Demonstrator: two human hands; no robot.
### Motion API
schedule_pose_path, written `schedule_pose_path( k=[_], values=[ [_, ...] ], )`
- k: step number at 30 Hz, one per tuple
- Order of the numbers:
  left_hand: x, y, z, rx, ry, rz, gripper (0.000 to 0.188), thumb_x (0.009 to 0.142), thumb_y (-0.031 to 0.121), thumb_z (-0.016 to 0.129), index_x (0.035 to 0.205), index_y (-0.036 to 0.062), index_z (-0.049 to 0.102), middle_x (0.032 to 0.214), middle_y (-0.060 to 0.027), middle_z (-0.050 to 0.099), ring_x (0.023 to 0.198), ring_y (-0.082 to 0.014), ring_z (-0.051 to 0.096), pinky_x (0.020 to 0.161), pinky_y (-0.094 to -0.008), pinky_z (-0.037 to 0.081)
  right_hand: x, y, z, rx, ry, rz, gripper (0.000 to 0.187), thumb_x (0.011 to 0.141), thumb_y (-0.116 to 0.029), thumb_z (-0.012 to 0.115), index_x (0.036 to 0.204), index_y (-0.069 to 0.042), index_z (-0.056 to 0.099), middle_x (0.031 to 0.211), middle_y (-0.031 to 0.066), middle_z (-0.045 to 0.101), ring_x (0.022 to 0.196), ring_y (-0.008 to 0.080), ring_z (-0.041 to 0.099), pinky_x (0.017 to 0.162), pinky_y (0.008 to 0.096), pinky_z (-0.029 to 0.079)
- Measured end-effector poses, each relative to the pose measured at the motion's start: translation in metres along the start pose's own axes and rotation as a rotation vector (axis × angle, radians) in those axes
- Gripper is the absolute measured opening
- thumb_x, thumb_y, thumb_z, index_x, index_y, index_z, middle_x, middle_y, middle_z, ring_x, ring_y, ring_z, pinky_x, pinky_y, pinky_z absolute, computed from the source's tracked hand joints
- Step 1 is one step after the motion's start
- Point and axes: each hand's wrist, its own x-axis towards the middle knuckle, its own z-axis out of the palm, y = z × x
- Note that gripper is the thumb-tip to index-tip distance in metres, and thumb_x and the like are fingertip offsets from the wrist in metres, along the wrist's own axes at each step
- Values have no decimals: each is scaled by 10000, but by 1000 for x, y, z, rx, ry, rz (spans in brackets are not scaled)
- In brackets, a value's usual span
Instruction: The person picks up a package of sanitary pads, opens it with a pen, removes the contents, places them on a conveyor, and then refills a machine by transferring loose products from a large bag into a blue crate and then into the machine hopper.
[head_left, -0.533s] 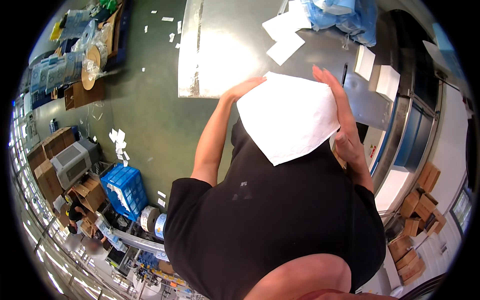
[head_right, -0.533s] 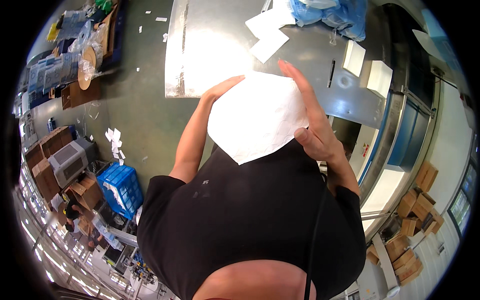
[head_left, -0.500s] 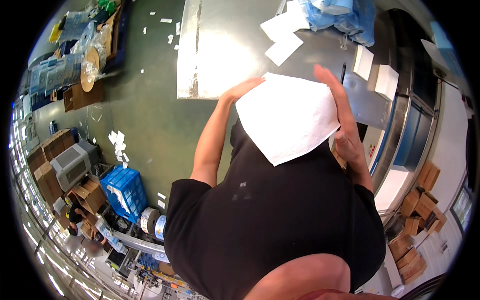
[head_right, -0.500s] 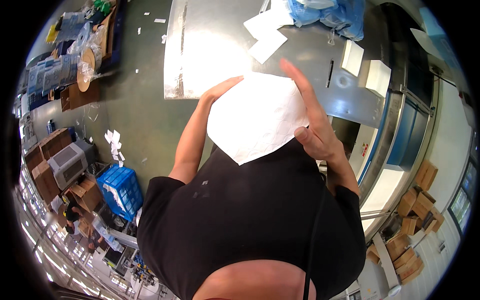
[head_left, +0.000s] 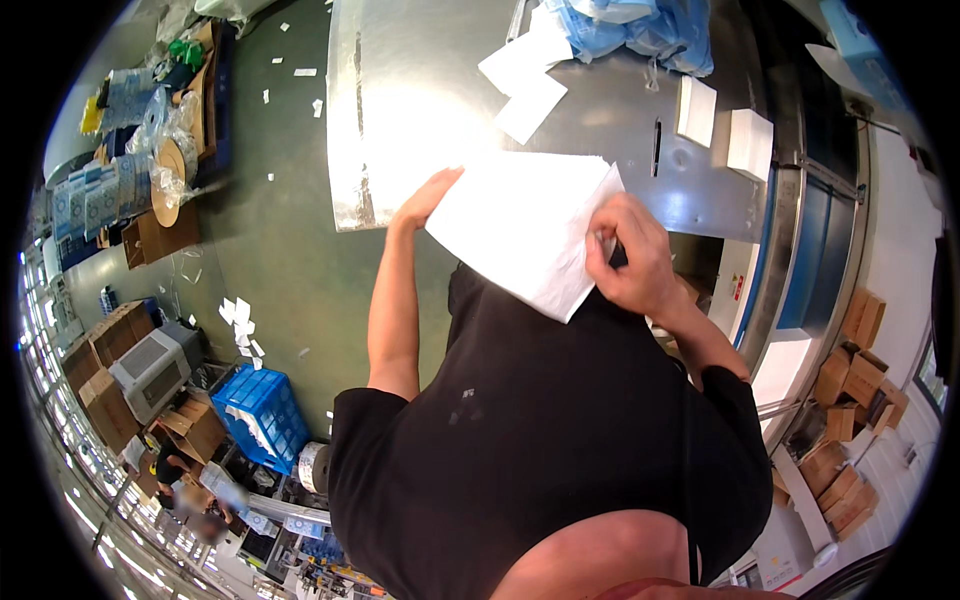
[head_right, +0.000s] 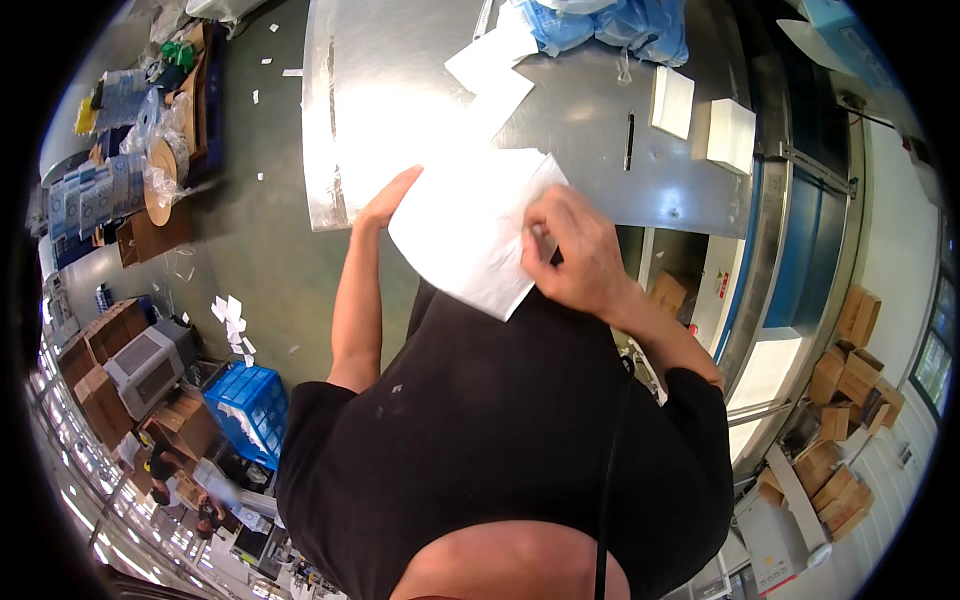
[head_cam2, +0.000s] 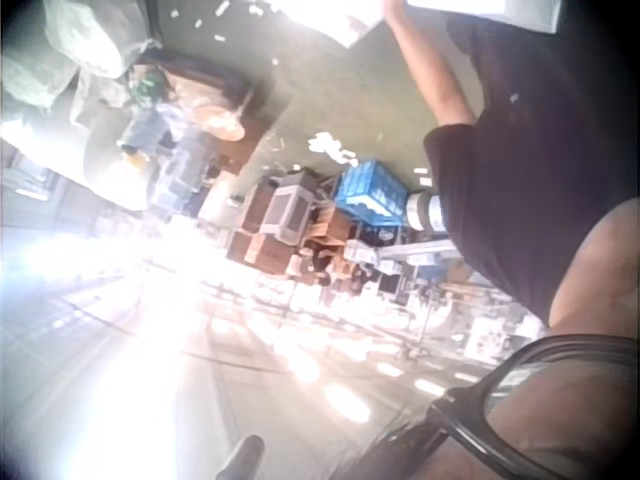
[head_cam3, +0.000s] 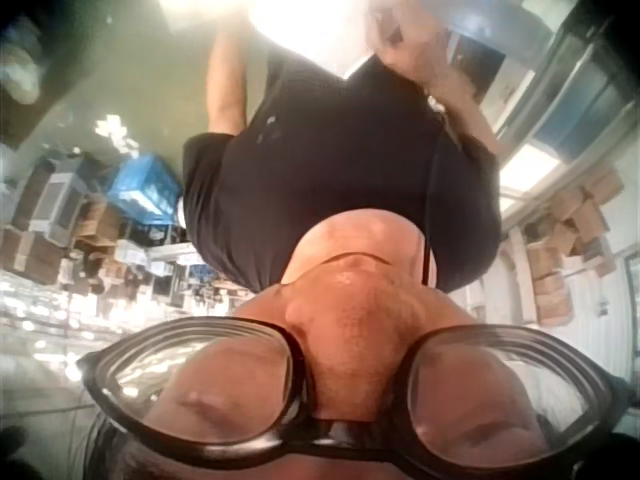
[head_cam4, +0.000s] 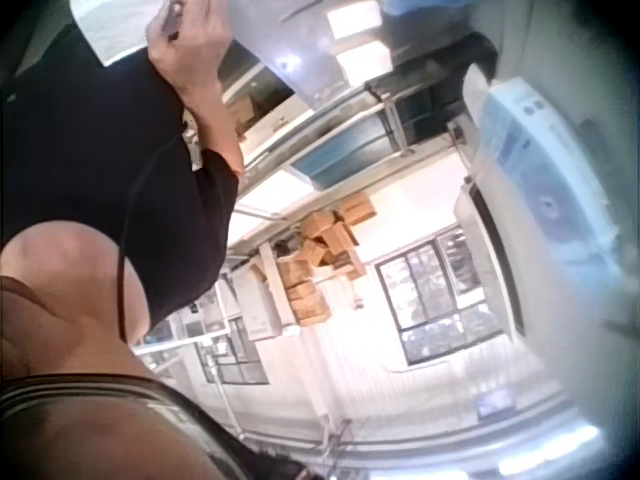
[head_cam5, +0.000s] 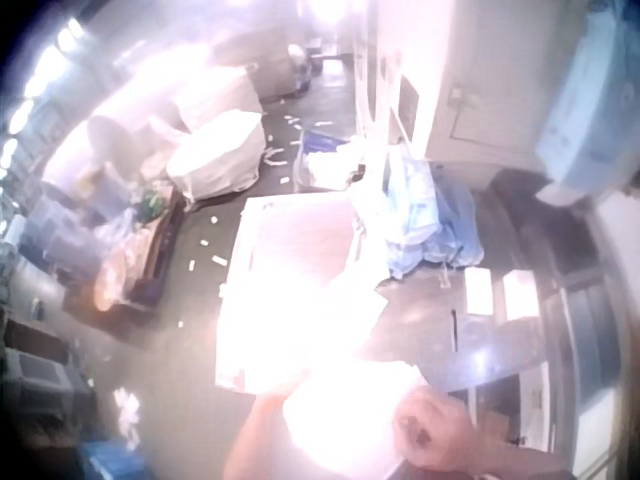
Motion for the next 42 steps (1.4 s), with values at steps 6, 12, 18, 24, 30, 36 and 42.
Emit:
schedule_pose_path(
  k=[6, 12, 18, 24, 30, 36, 42],
  values=[
    [-6, -13, -22, 313, 569, 49, 843, 988, 488, 692, 1451, -166, 427, 1381, -312, 584, 1287, -318, 592, 1082, -418, 489, -45, 166, 41, -56, -23, 72, 191, 892, -30, 631, 1058, 1, 542, 1036, 198, 575, 990, 442, 593, 841, 477, 500],
    [-29, -17, 39, 366, 580, 103, 842, 869, 393, 859, 1413, -100, 448, 1386, -287, 592, 1303, -340, 586, 1085, -440, 474, -102, 261, 46, 56, -96, 358, 232, 972, -61, 575, 1191, 10, 555, 1155, 231, 620, 1039, 483, 593, 888, 486, 500],
    [-28, -22, 32, 519, 561, -45, 699, 909, 478, 794, 1253, -105, 622, 1145, -249, 717, 1066, -320, 696, 942, -421, 544, -107, 283, 44, 105, -119, 667, 561, 1090, -481, 468, 1309, 13, 619, 1178, 272, 703, 1154, 470, 643, 973, 485, 507],
    [-28, -30, 69, 646, 685, 220, 654, 828, 398, 887, 1250, -49, 663, 1103, -225, 727, 1028, -359, 702, 921, -443, 552, -74, 216, 35, -85, -199, 684, 756, 921, -639, 661, 1331, -5, 625, 1205, 258, 714, 1185, 460, 646, 1017, 495, 500],
    [-42, -100, 58, 636, 647, 665, 649, 760, 282, 957, 1244, -44, 672, 1144, -188, 732, 1049, -328, 695, 986, -428, 521, -153, 197, 67, -34, 62, 501, 1150, 752, -371, 939, 1624, -34, 269, 1601, 234, 425, 1468, 379, 448, 1196, 433, 398],
    [-17, -114, 51, 461, 612, 418, 586, 819, 287, 918, 1246, -41, 687, 1180, -168, 729, 1113, -279, 671, 1035, -423, 495, -149, 190, 88, 193, 32, 586, 1192, 754, -422, 935, 1643, -45, 237, 1610, 234, 417, 1478, 373, 435, 1194, 421, 390],
    [-11, -33, 162, 344, 579, 602, 546, 871, 90, 854, 1338, -73, 622, 1303, -190, 680, 1181, -277, 647, 1096, -452, 466, -182, 170, -5, 41, 450, 381, 1254, 751, -424, 938, 1675, -98, 156, 1620, 233, 402, 1508, 379, 384, 1207, 428, 379]
  ],
)
